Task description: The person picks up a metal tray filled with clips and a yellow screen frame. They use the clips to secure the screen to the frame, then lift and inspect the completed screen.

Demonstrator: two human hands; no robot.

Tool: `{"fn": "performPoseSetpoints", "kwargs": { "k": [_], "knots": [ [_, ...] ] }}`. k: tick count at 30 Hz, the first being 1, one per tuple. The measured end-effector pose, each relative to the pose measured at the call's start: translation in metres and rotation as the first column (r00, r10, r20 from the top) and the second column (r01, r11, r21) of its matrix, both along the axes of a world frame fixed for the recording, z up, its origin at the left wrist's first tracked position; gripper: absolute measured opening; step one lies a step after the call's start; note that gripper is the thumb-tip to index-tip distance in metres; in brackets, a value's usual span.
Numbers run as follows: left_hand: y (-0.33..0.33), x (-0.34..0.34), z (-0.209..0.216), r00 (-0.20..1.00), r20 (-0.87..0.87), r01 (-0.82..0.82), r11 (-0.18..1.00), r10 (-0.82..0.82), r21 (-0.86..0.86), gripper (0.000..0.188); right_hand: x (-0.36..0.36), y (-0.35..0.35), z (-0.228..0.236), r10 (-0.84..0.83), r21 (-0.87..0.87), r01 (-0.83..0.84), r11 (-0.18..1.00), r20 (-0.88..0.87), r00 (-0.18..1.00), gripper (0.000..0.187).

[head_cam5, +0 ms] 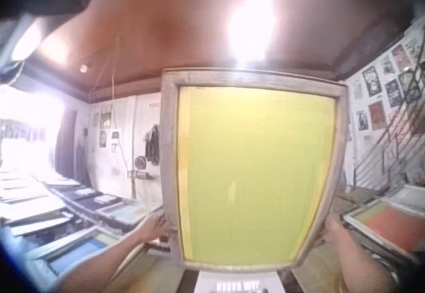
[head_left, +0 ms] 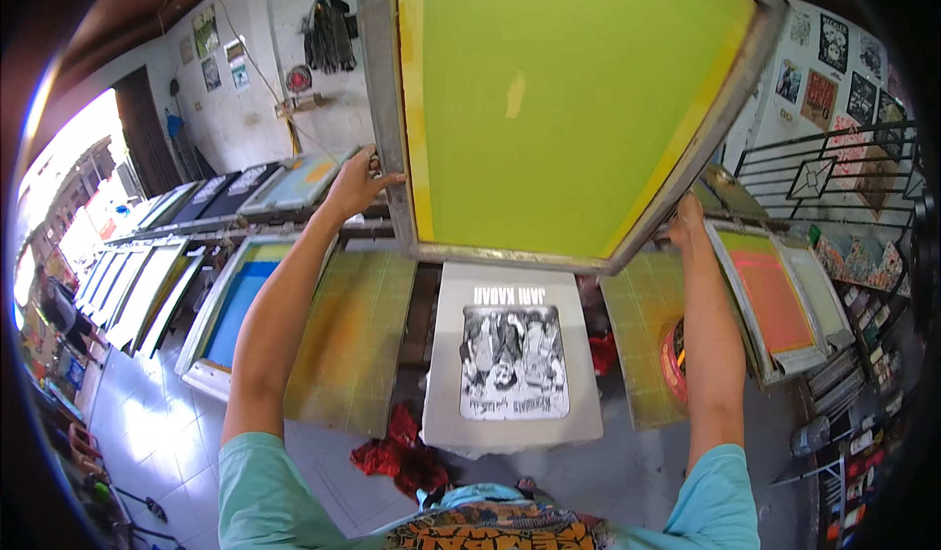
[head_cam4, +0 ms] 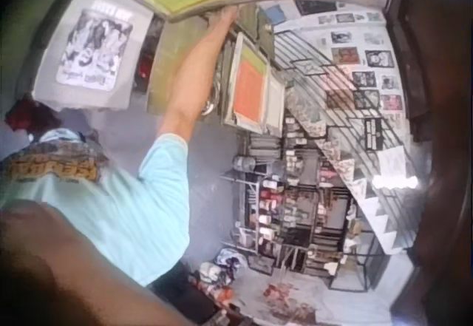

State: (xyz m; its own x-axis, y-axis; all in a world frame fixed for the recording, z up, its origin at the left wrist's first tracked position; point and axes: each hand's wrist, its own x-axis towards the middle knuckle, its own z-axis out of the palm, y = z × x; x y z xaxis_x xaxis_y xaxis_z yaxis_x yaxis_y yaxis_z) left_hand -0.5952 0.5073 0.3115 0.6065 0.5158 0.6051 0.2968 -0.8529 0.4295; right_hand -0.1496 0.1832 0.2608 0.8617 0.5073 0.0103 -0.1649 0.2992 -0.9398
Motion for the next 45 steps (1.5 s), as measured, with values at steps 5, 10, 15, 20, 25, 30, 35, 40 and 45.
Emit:
{"fn": "performPoseSetpoints", "kwargs": {
  "k": [5, 10, 15, 20, 25, 30, 35, 40, 45],
  "knots": [
    [0.053, 0.019, 0.002, 0.994, 0.073, 0.078, 0.991, -0.087, 0.110, 0.042, 0.031, -0.049, 0.033, 0.699, 0.213, -0.667, 0.714, -0.159, 0.697, 0.075],
    [0.124, 0.007, -0.038, 0.981, -0.026, 0.190, 0.974, -0.195, -0.121, 0.053, 0.003, -0.035, -0.070, 0.381, -0.749, 0.104, 0.654, 0.445, 0.810, 0.068],
    [0.052, -0.001, -0.084, 0.958, -0.131, 0.187, 0.905, -0.254, -0.382, 0.062, -0.016, -0.060, -0.163, 0.214, -0.542, -0.127, 0.831, 0.101, 0.972, 0.085],
    [-0.044, -0.049, -0.141, 0.936, -0.111, 0.131, 0.620, -0.335, -0.774, 0.073, -0.019, -0.066, -0.225, 0.163, -0.428, -0.111, 0.897, 0.085, 0.983, 0.077],
    [-0.077, -0.053, -0.264, 0.915, -0.394, -0.356, 0.645, 0.092, -0.676, 0.083, 0.019, -0.030, -0.311, 0.038, -0.543, 0.239, 0.805, 0.448, 0.893, 0.057],
    [-0.084, -0.044, -0.344, 0.745, -0.461, -0.665, 0.588, 0.481, -0.461, 0.089, -0.002, 0.002, -0.327, 0.097, -0.598, 0.349, 0.722, 0.586, 0.804, 0.059],
    [-0.068, -0.055, -0.354, 0.673, -0.520, -0.737, 0.540, 0.526, -0.407, 0.090, -0.026, 0.041, -0.324, 0.186, -0.670, 0.326, 0.667, 0.573, 0.798, 0.059],
    [-0.062, -0.047, -0.359, 0.670, -0.540, -0.739, 0.535, 0.510, -0.411, 0.088, -0.019, 0.049, -0.332, 0.142, -0.656, 0.500, 0.566, 0.675, 0.724, 0.056],
    [-0.053, -0.061, -0.339, 0.658, -0.573, -0.746, 0.528, 0.489, -0.405, 0.086, -0.048, -0.002, -0.304, -0.096, -0.327, 0.765, 0.555, 0.888, 0.449, 0.051]
  ]
}}
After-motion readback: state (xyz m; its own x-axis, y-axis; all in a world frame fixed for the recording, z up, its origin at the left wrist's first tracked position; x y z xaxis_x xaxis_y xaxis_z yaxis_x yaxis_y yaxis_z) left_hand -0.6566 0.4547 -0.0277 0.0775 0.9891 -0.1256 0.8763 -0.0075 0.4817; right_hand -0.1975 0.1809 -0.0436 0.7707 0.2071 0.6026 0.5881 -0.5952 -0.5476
